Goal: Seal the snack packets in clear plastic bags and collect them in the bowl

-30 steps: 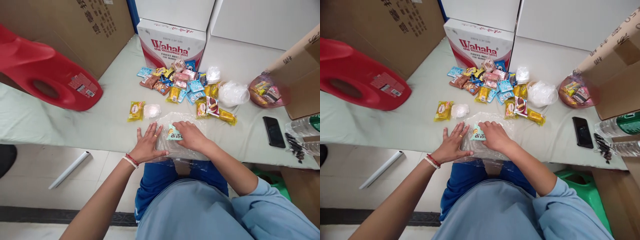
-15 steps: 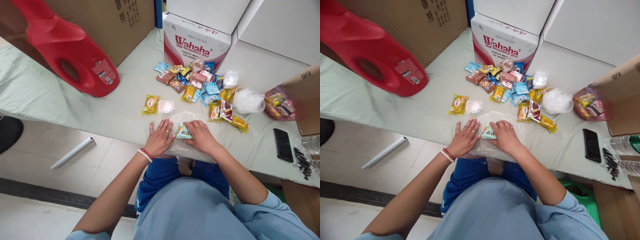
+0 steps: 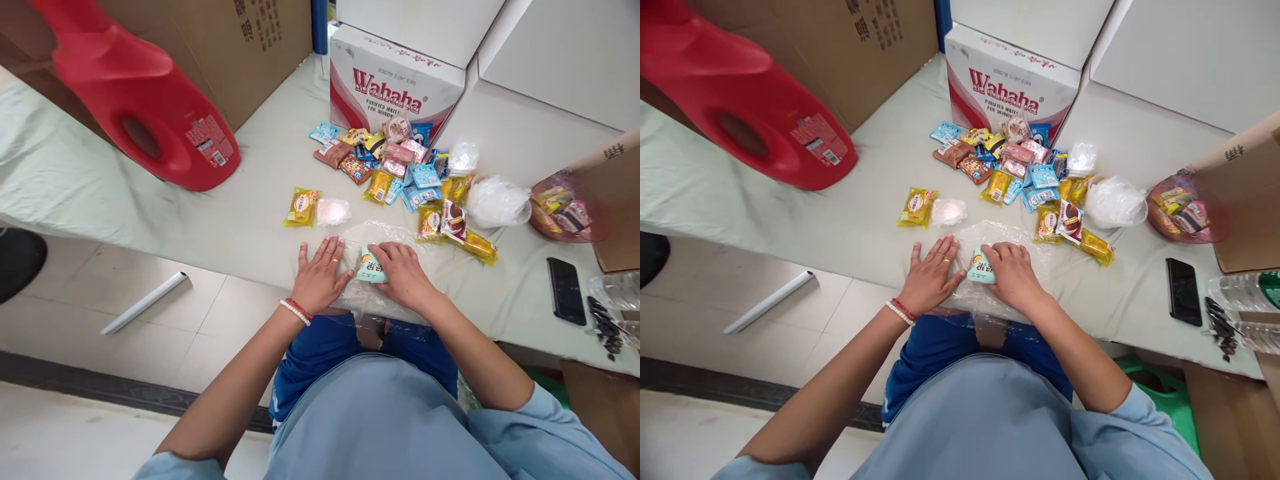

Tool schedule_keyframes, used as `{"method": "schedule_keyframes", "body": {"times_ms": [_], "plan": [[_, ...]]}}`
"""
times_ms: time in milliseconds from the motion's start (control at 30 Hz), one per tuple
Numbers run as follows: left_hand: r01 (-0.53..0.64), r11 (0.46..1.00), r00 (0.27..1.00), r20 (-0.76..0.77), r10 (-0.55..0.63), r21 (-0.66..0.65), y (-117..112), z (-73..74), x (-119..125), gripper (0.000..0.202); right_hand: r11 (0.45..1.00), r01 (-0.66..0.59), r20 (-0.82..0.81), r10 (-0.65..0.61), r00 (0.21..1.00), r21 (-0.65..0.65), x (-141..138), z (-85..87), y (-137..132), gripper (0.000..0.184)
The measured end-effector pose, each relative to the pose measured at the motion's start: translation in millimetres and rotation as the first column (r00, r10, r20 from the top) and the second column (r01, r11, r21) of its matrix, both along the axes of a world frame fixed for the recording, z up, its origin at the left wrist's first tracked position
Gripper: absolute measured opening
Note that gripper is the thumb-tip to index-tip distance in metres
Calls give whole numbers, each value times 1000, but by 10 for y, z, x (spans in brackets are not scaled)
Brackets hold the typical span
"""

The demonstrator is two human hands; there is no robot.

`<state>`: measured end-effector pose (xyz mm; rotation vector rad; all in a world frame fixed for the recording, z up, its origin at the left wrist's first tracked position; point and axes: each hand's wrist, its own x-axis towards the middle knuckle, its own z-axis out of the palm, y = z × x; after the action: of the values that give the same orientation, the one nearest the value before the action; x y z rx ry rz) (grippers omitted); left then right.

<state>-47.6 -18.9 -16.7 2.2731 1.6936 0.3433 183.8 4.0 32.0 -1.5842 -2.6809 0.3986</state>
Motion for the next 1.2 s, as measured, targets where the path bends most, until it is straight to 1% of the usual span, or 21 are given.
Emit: {"method": "schedule_keyframes", "body": {"times_ms": [133,200,267,333,400,467,500,533,600,633,700,733,800,867,933,967,1033,1100,1133,1200], "plan": [[-16,1000,996,85,16,-4,-2,40,-105,66,999,-12,-86,9,996,-42,40,-64,2,95],[-36,999,994,104,33,26,-10,56,-144,61,999,-14,-131,8,991,-42,84,-43,8,94],[-77,994,992,109,68,77,-30,70,-176,54,1000,-6,-167,3,986,-20,132,12,-2,84],[-110,982,987,131,90,156,-72,84,-221,48,999,3,-233,6,972,36,210,90,-54,71],[-90,964,985,165,49,251,-147,94,-302,45,994,25,-334,13,943,110,351,162,-177,54],[10,946,982,175,-70,323,-246,89,-424,51,986,44,-418,28,908,160,564,193,-379,40],[85,937,975,164,-147,338,-298,79,-496,56,984,38,-440,43,897,173,688,184,-503,39],[164,927,963,147,-224,337,-347,62,-571,59,985,13,-441,67,895,175,812,157,-634,42],[306,903,932,99,-349,301,-431,12,-710,63,987,-80,-379,128,916,140,1028,51,-891,52],[357,894,918,73,-389,272,-460,-17,-767,63,986,-128,-327,158,932,110,1104,-23,-1003,58],[414,885,903,23,-428,212,-494,-73,-846,63,981,-183,-223,193,956,64,1170,-192,-1176,66],[424,886,902,3,-432,187,-499,-95,-866,63,981,-182,-188,192,963,69,1162,-278,-1233,67],[418,896,907,-15,-421,151,-489,-118,-874,58,979,-145,-187,171,967,144,1087,-414,-1284,58],[389,911,918,17,-395,137,-463,-105,-853,46,968,-100,-263,161,951,230,983,-464,-1262,40],[349,928,925,107,-364,133,-427,-54,-822,32,965,-28,-373,127,919,260,904,-407,-1186,23],[323,938,923,174,-342,129,-404,-17,-805,27,970,20,-428,88,900,242,884,-344,-1131,17],[251,963,906,327,-269,97,-344,74,-770,25,982,116,-531,-22,847,146,886,-181,-997,13],[161,986,874,459,-160,37,-260,165,-729,27,984,175,-614,-138,777,1,927,-21,-841,16],[113,994,858,504,-102,9,-207,204,-704,29,978,197,-643,-198,740,-75,953,43,-758,18],[24,999,838,546,-7,-24,-76,251,-643,32,942,255,-668,-335,665,-219,995,121,-587,23]]}}
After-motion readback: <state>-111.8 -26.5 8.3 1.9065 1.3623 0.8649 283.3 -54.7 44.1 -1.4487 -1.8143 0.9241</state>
